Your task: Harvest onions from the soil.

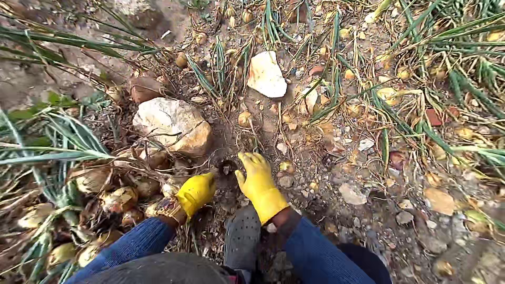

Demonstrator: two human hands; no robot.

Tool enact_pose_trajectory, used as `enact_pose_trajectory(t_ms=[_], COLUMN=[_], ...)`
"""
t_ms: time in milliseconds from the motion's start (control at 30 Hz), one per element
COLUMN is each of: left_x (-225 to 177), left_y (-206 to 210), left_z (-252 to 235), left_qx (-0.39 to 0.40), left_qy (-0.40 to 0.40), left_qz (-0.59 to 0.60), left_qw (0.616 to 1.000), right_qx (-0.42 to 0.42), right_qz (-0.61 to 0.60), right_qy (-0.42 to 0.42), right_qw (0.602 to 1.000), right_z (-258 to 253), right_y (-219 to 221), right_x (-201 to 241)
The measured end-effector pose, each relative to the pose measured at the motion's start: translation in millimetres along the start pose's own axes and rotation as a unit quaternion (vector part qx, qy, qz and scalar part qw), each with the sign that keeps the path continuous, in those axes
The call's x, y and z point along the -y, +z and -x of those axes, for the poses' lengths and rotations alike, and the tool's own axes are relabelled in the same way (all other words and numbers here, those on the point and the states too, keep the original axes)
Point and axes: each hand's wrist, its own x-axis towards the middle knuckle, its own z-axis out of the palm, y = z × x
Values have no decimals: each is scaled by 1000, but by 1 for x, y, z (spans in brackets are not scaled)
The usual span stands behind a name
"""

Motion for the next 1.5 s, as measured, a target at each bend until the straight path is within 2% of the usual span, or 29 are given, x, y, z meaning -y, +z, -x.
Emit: enact_pose_trajectory(t_ms=[67,133,200,300,333,367,400,467,500,533,633,700,767,800,867,967,1033,1100,1133,1167,1200,1267,1300,1367,1433,1500], left_x=[-20,-58,-89,-133,-135,-133,-139,-166,-167,-157,-98,-95,-98,-98,-96,-76,-46,-11,4,15,24,35,38,50,64,83], left_y=[-16,-47,-55,-59,-46,-30,-25,-46,-52,-51,-20,-24,-26,-26,-27,-17,-3,-1,-8,-20,-33,-57,-70,-96,-116,-126], left_z=[-11,-29,-79,-134,-150,-165,-164,-145,-146,-155,-206,-216,-215,-215,-213,-175,-130,-87,-67,-50,-36,-20,-23,-51,-91,-129], left_qx=[-124,-145,-194,-91,-98,-138,-125,13,37,37,-57,-44,-15,-13,-18,-8,24,9,-28,-86,-152,-276,-331,-412,-450,-476], left_qy=[64,123,193,126,109,108,88,15,10,28,95,78,59,56,64,84,67,24,8,5,4,0,6,15,12,-5], left_qz=[11,7,-22,-138,-158,-173,-182,-187,-179,-159,-44,-23,-23,-26,-25,-18,-37,-29,-2,43,105,231,251,175,66,7], left_qw=[990,982,961,978,976,969,971,982,983,986,993,996,998,998,997,996,997,999,1000,995,983,933,910,894,891,880], right_qx=[13,-4,8,44,44,31,18,1,-10,-21,-12,64,157,169,143,92,160,215,223,193,126,-34,-67,-31,8,29], right_qz=[105,121,79,24,-14,-67,-124,-207,-227,-235,-168,-80,5,38,66,13,-38,-132,-186,-232,-252,-227,-188,-78,23,73], right_qy=[96,69,61,132,159,180,197,221,228,229,171,129,123,124,116,41,22,45,74,108,144,207,229,238,208,180], right_qw=[990,990,995,990,986,981,972,953,947,944,971,986,980,977,981,995,986,967,954,947,949,951,953,968,978,981], right_z=[7,30,40,31,27,22,16,-2,-16,-32,-85,-120,-139,-144,-147,-114,-85,-80,-87,-97,-110,-143,-165,-210,-236,-249], right_y=[16,22,12,-5,-7,-7,-6,-5,-5,-4,0,5,16,19,23,34,36,38,35,27,16,-1,-4,2,14,12], right_x=[-107,-169,-172,-150,-144,-140,-137,-131,-129,-127,-123,-119,-112,-106,-96,-88,-86,-93,-98,-102,-103,-93,-83,-58,-39,-31])
